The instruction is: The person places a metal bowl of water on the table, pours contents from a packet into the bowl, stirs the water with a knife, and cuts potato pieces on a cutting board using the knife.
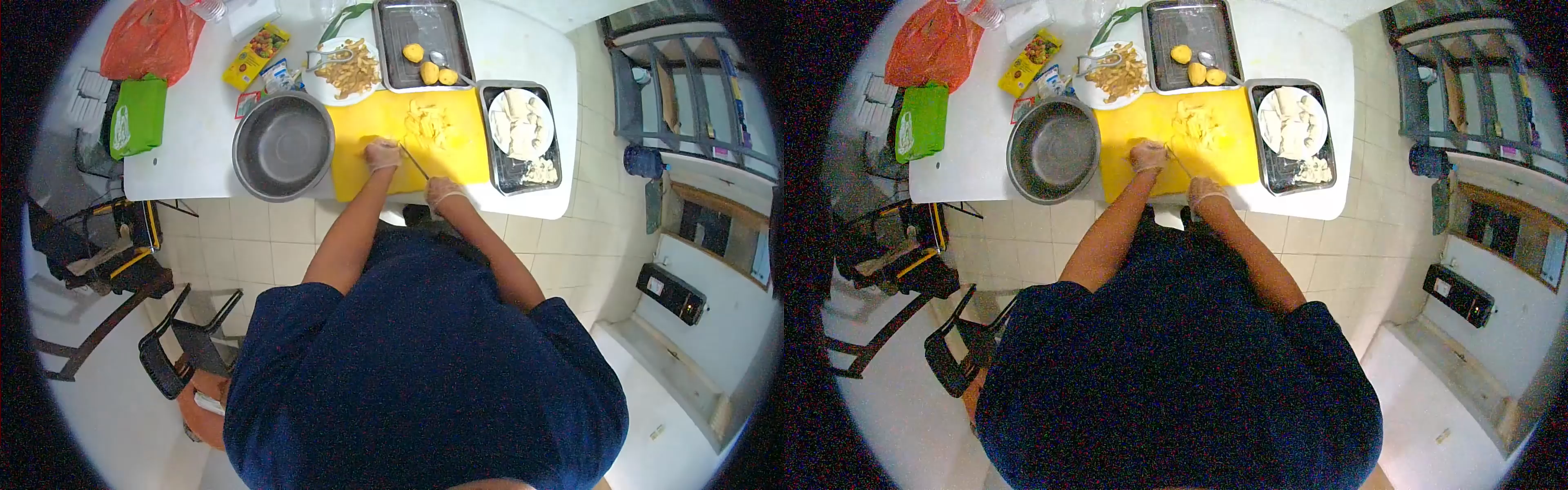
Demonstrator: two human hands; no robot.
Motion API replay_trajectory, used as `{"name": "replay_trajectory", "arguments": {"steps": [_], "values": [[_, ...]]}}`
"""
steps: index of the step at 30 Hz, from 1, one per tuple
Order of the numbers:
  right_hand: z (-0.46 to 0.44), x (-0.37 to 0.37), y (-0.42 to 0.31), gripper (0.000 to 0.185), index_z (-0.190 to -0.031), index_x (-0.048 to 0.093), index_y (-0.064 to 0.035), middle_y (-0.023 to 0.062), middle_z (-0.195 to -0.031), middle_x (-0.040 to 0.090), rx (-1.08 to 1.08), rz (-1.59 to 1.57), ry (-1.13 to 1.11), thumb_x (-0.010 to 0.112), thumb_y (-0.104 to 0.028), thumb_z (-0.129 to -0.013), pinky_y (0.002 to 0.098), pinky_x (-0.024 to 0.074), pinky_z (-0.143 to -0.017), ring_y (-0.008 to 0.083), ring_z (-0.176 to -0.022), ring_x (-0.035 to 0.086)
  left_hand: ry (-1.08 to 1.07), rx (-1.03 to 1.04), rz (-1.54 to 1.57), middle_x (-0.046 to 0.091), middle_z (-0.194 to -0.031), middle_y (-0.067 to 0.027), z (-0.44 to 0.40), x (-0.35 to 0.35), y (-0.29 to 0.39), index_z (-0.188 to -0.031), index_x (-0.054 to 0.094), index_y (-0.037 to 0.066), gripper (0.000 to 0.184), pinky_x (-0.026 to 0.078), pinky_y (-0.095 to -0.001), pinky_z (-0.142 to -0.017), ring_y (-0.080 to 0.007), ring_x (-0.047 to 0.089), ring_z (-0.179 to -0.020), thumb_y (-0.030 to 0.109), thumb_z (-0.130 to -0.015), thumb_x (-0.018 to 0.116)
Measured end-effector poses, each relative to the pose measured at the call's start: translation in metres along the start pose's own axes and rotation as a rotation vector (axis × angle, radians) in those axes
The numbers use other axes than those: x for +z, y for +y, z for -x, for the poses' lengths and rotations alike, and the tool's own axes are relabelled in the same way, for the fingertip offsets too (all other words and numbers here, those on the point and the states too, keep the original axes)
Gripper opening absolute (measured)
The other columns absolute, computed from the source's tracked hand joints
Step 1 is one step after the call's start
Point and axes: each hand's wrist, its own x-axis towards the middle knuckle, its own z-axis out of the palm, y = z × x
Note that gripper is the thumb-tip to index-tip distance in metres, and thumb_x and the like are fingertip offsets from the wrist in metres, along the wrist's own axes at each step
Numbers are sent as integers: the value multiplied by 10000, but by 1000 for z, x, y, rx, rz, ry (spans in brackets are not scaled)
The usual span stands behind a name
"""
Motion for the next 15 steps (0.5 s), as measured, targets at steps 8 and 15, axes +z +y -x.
{"name": "replay_trajectory", "arguments": {"steps": [8, 15], "values": [[-14, 20, 6, 260, -926, 646, 20, 245, -952, 630, -25, -36, 23, 469, -150, -842, 435, 505, -786, 367, -911, 626, -53, 72, -20, 638, -650, -149, 1, -10, -5, -642, 674, 98, 123, 510, -385, -575, -280, 637, -589, 221, -648, 673], [-11, 23, 9, 264, -913, 658, 3, 239, -939, 636, 38, -148, 67, 465, -163, -845, 444, 504, -781, 372, -899, 628, -19, 20, 179, 660, -677, -106, 1, -1, -10, -657, 676, 106, 91, 522, -363, -612, -267, 648, -613, 189, -631, 699]]}}
